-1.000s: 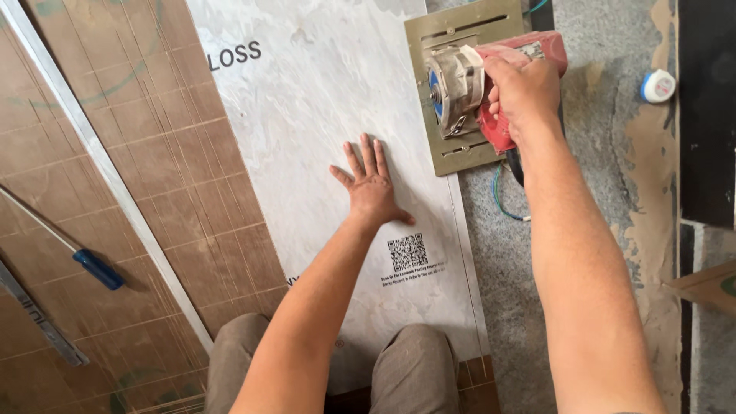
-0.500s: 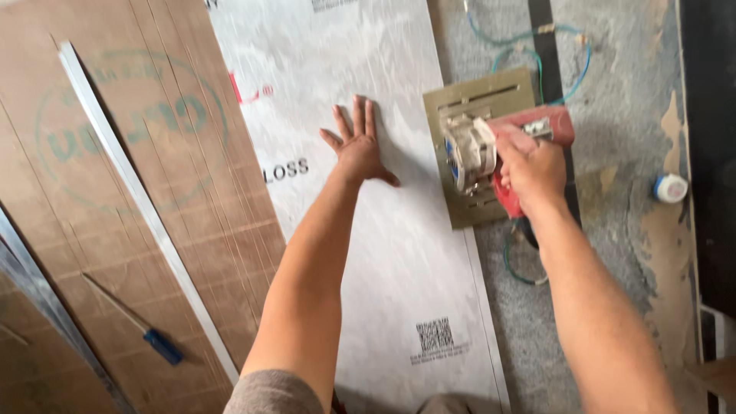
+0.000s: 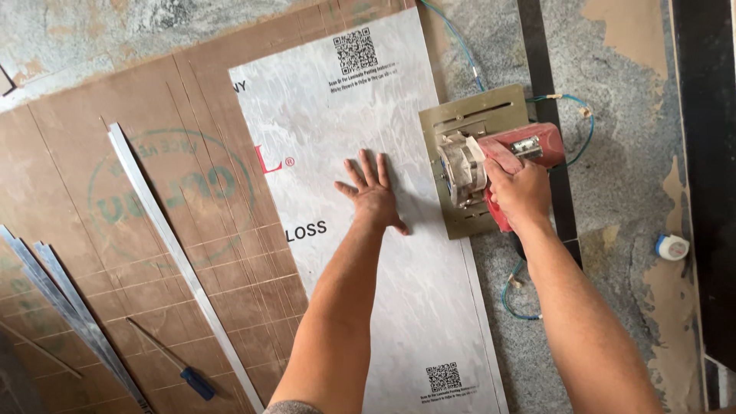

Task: The person sits on the floor and uses a handheld power saw to cut a large sheet of laminate flooring. They repeatedly position the saw, cut along the edge of the sheet, and separate the cut strips, which are placed to the side.

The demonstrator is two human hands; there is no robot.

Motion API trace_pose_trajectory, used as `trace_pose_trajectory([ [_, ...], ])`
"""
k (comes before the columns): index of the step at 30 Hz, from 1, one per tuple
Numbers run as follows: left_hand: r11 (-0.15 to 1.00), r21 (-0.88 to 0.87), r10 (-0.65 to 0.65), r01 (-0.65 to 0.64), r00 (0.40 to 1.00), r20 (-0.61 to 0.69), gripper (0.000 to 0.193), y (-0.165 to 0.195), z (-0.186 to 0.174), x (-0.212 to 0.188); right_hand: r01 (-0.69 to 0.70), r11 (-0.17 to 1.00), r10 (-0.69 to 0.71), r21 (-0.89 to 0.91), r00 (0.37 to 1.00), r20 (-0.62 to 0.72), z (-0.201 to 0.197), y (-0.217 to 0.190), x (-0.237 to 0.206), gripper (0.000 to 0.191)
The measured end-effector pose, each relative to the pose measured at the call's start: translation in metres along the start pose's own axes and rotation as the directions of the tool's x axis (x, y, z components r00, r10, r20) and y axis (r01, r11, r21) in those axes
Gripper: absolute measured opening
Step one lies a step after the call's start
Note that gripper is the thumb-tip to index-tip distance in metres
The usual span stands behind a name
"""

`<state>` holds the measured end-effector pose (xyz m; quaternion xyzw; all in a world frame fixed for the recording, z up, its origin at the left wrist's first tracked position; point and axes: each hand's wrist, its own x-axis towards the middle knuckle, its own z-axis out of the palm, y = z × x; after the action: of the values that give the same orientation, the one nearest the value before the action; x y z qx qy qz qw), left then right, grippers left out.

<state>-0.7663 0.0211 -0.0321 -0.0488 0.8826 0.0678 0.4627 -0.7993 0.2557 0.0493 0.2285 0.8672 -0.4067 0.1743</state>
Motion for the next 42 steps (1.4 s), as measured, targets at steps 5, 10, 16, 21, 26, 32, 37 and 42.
trace_pose_trajectory([
  [5, 0.999, 0.035, -0.016, 0.014, 0.997, 0.073, 0.180, 0.001, -0.007, 0.003, 0.047, 0.999, -0.047, -0.011, 0.999, 0.011, 0.009, -0.032, 0.034, 0.039],
  [10, 0.997, 0.068, -0.028, 0.021, 0.994, 0.102, 0.177, 0.000, -0.014, 0.006, 0.052, 0.996, -0.053, 0.072, 0.998, 0.014, 0.021, -0.067, 0.066, 0.032],
  [16, 0.998, 0.058, -0.014, 0.007, 0.993, 0.118, 0.176, -0.002, -0.018, 0.007, 0.109, 0.969, -0.120, 0.221, 0.992, 0.036, 0.035, -0.099, 0.106, 0.031],
  [21, 0.999, 0.051, -0.011, 0.003, 0.986, 0.164, 0.174, -0.004, -0.020, 0.011, 0.112, 0.958, -0.132, 0.263, 0.990, 0.059, 0.048, -0.127, 0.145, 0.031],
  [26, 0.999, 0.037, -0.014, 0.008, 0.984, 0.179, 0.173, -0.005, -0.021, 0.015, 0.074, 0.961, -0.093, 0.268, 0.994, 0.058, 0.058, -0.154, 0.179, 0.029],
  [32, 0.999, 0.044, -0.016, 0.007, 0.977, 0.214, 0.173, -0.006, -0.022, 0.017, 0.108, 0.961, -0.117, 0.256, 0.993, 0.022, 0.069, -0.188, 0.213, 0.027],
  [37, 0.999, 0.033, -0.021, 0.015, 0.978, 0.210, 0.173, -0.007, -0.020, 0.019, 0.217, 0.935, -0.226, 0.280, 0.974, -0.001, 0.076, -0.211, 0.238, 0.027],
  [42, 0.999, 0.013, -0.033, 0.032, 0.985, 0.171, 0.175, -0.004, -0.015, 0.018, 0.394, 0.835, -0.438, 0.384, 0.899, 0.029, 0.075, -0.206, 0.238, 0.025],
])
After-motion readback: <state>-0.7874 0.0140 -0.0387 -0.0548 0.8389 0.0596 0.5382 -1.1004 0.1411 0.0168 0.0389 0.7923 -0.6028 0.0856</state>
